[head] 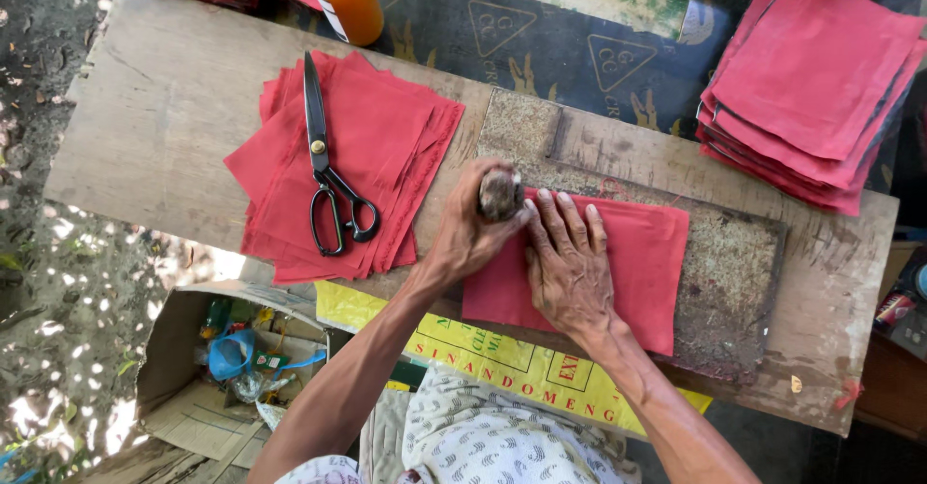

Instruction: The person folds a red cloth on a wooden board, applies a liquid from a bottle, and smooths the edges with a cylindrical tool. They repeat this process for multiple pieces, stacking the finished items on the right side of the table.

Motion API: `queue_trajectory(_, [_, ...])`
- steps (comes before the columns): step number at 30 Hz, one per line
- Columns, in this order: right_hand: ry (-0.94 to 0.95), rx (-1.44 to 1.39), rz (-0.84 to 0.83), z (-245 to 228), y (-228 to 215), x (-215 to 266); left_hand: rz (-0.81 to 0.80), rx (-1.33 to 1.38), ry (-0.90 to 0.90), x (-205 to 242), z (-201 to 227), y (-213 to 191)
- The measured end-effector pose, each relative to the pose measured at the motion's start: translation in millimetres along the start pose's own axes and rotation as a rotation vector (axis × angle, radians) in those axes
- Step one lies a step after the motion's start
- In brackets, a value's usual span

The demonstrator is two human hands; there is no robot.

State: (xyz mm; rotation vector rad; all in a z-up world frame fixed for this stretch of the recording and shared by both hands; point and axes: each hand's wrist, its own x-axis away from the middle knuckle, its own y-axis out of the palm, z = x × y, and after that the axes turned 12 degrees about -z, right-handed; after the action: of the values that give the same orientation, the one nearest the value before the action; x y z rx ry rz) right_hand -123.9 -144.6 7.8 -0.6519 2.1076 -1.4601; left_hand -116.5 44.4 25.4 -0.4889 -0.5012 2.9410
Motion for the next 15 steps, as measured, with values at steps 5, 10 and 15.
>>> queue_trajectory(5, [-0.003, -0.018, -0.015, 5, 2, -2, -0.105, -0.029, -0.070, 15, 0, -5])
queue_trajectory(10, [0.010, -0.140, -0.009, 8, 1, 5, -0.115, 0.029, -0.161, -17, -37, 0])
queue_trajectory(15, [0.235, 0.014, -0.007, 14, -11, 28, -0.157, -0.084, -0.040, -13, -46, -19])
